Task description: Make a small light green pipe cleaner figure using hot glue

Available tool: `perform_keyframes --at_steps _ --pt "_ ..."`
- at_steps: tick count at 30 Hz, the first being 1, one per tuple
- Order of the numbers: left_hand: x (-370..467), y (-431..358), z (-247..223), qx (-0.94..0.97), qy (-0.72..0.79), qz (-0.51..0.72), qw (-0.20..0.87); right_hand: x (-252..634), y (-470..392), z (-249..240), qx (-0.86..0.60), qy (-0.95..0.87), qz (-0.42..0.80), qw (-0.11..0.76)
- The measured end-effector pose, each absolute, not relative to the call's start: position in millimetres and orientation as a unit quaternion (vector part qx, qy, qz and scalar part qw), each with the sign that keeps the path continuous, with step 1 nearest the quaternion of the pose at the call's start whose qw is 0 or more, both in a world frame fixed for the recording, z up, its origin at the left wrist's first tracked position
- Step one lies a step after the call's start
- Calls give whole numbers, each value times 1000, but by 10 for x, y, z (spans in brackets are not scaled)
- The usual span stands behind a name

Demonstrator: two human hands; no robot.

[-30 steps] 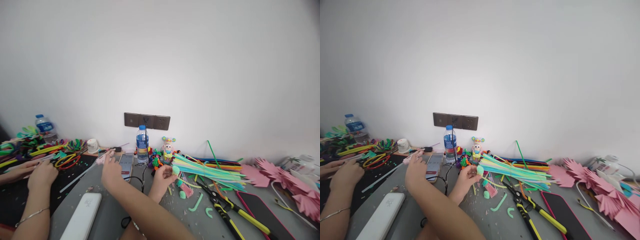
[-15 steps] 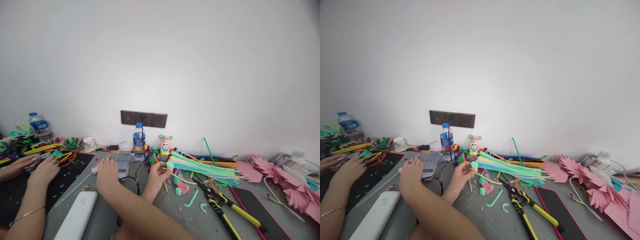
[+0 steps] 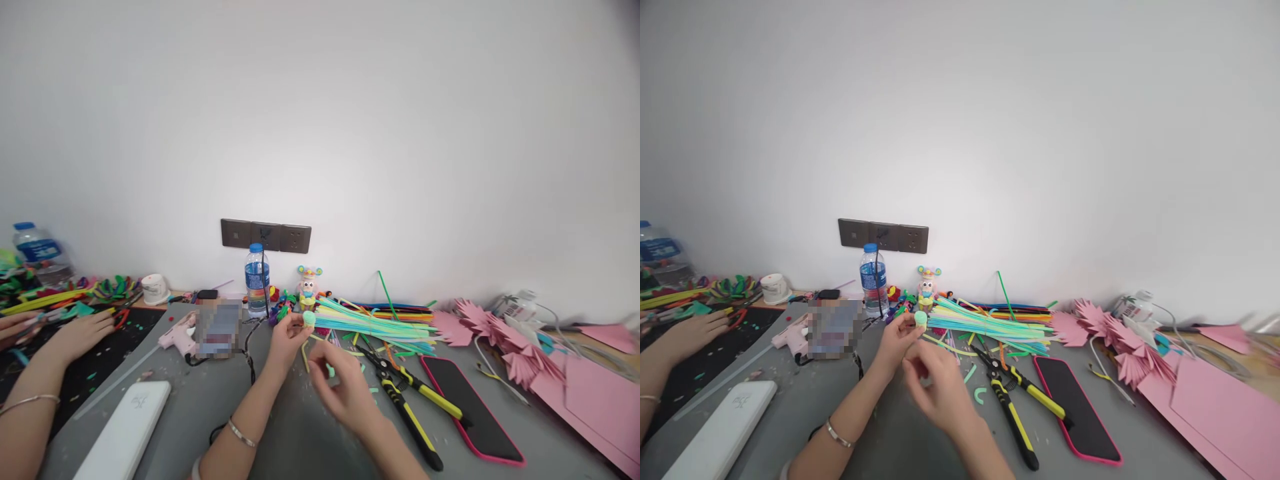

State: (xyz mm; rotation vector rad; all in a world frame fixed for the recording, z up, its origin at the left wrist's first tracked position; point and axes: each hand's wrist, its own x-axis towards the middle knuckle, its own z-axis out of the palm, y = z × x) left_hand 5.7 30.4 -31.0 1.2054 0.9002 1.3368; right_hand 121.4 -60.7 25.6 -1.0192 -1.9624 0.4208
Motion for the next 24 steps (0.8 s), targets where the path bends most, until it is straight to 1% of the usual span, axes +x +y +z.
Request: perform_keyframes --at_steps 2,5,9,12,15,21,24 --pt "69 298 -304 518 382 546 536 1519 -573 153 -438 -779 162 419" --pt "65 276 -286 537 398 529 523 1767 -498 37 -465 -800 158 345" --pt "52 251 -271 542 408 527 512 1800 -401 -58 -476 -832 153 240" --pt "49 251 -295 547 414 521 509 1772 -353 -104 -486 -832 165 208" --pt "55 259 -338 559 402 517 508 1794 -330 -147 -482 -818 201 243" --pt "99 213 -320 576 395 490 521 1896 -296 -251 -476 -724 291 405" --pt "122 176 -281 576 400 476 531 1916 -275 -285 -487 -658 332 468"
